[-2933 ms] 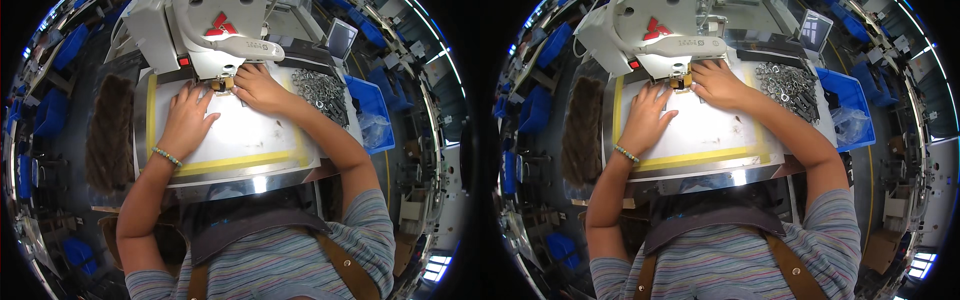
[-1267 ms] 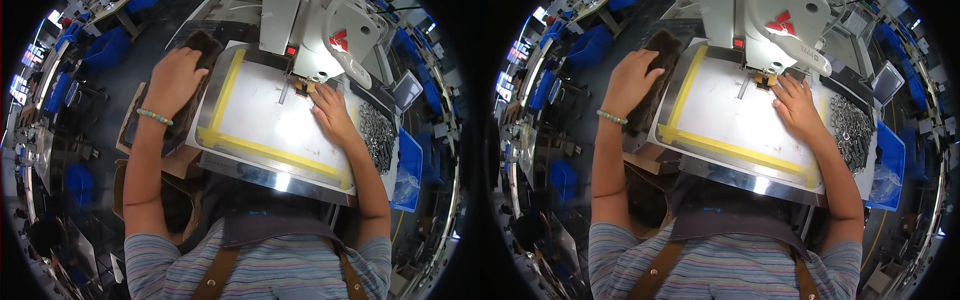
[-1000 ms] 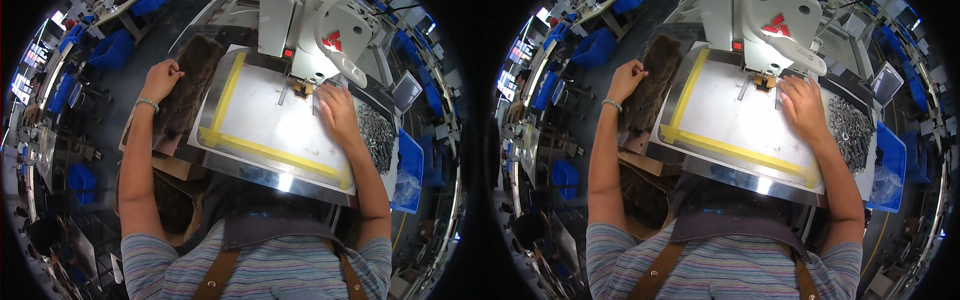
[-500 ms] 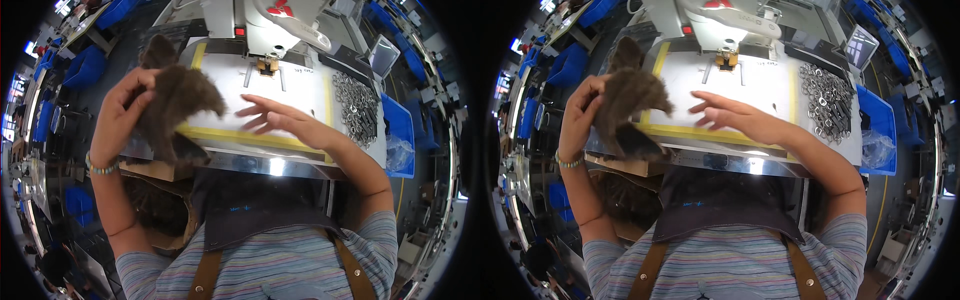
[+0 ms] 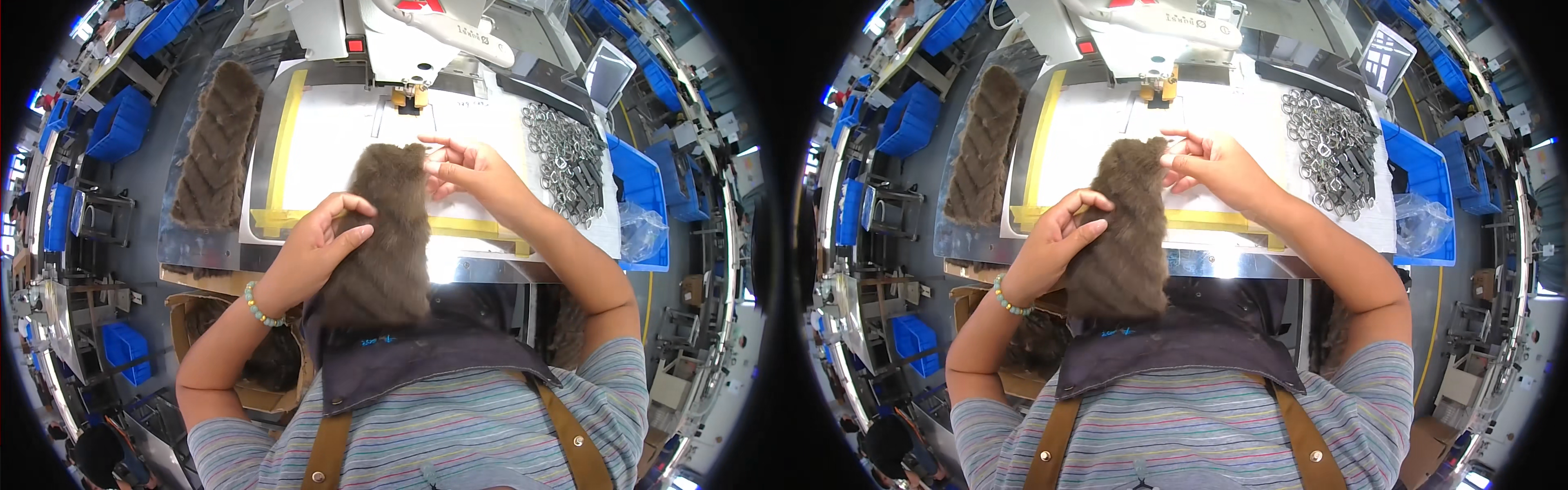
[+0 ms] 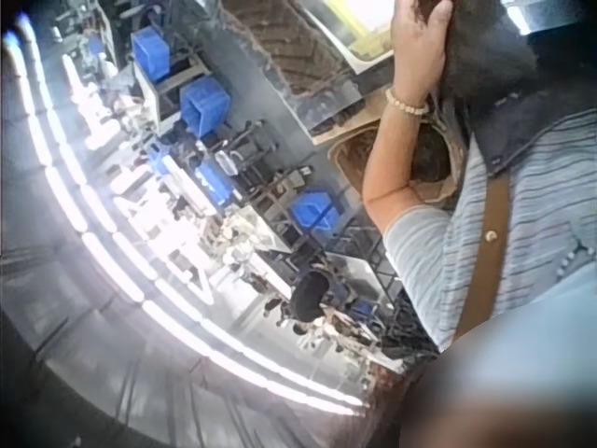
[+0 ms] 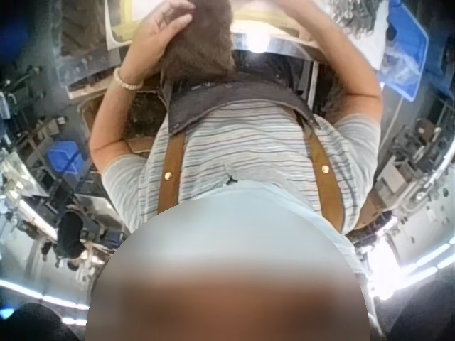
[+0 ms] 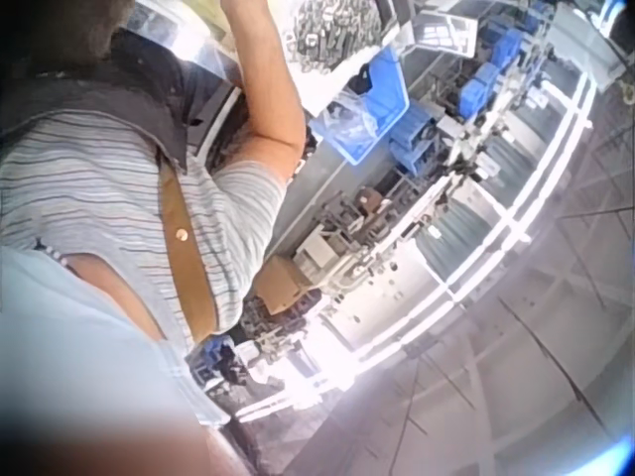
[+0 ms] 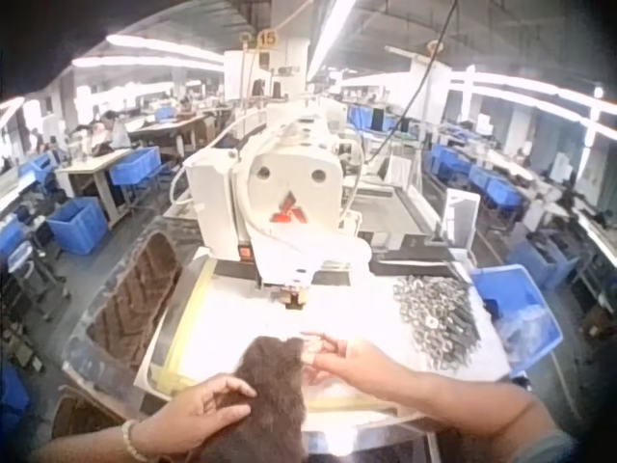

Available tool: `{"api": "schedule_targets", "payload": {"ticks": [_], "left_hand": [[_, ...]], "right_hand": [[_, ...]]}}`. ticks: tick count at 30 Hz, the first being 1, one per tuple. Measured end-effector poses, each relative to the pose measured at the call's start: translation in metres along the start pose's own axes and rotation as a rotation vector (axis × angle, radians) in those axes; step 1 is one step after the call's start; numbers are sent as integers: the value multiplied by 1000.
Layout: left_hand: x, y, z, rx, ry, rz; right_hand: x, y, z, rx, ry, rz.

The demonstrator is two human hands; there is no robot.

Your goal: Sewing metal loops onto strips of brown fur using an industrial sewing machine.

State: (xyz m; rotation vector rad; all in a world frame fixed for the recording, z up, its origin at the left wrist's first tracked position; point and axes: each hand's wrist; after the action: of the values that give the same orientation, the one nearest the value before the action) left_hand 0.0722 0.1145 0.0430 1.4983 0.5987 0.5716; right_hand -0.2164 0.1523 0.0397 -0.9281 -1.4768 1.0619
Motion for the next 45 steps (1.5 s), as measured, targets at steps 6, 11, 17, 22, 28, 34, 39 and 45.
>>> {"api": "schedule_targets", "payload": {"ticks": [6, 11, 17, 22, 28, 34, 39, 45], "left_hand": [[-11, 14, 20, -949, -40, -278], [-36, 3, 24, -1152, 28, -463], [-44, -6, 33, -1108, -65, -511], [-47, -11, 32, -1061, -60, -589], [-52, -13, 33, -1050, -72, -597], [-54, -13, 33, -1051, -59, -596], [-55, -13, 32, -1049, -67, -598], [-57, -16, 32, -1037, -52, -624]], "right_hand": [[-6, -5, 27, 731, 226, 127], [-32, 2, 33, 1381, 426, 479], [-46, 14, 46, 1295, 370, 488], [-51, 20, 46, 1378, 355, 549], [-52, 24, 42, 1364, 384, 548], [-51, 22, 39, 1374, 377, 529], [-52, 25, 40, 1386, 393, 488], [-47, 16, 40, 1335, 432, 548]]}}
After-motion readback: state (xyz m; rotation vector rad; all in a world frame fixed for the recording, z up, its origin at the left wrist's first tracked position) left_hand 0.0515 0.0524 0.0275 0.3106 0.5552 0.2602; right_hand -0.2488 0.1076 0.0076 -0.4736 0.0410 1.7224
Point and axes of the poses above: each hand's wrist, its own x-axis away from the middle knuckle, its own z-axis out of the back of the hand, y = z × x, and after that the axes turned 7 degrees about -z, right-handed
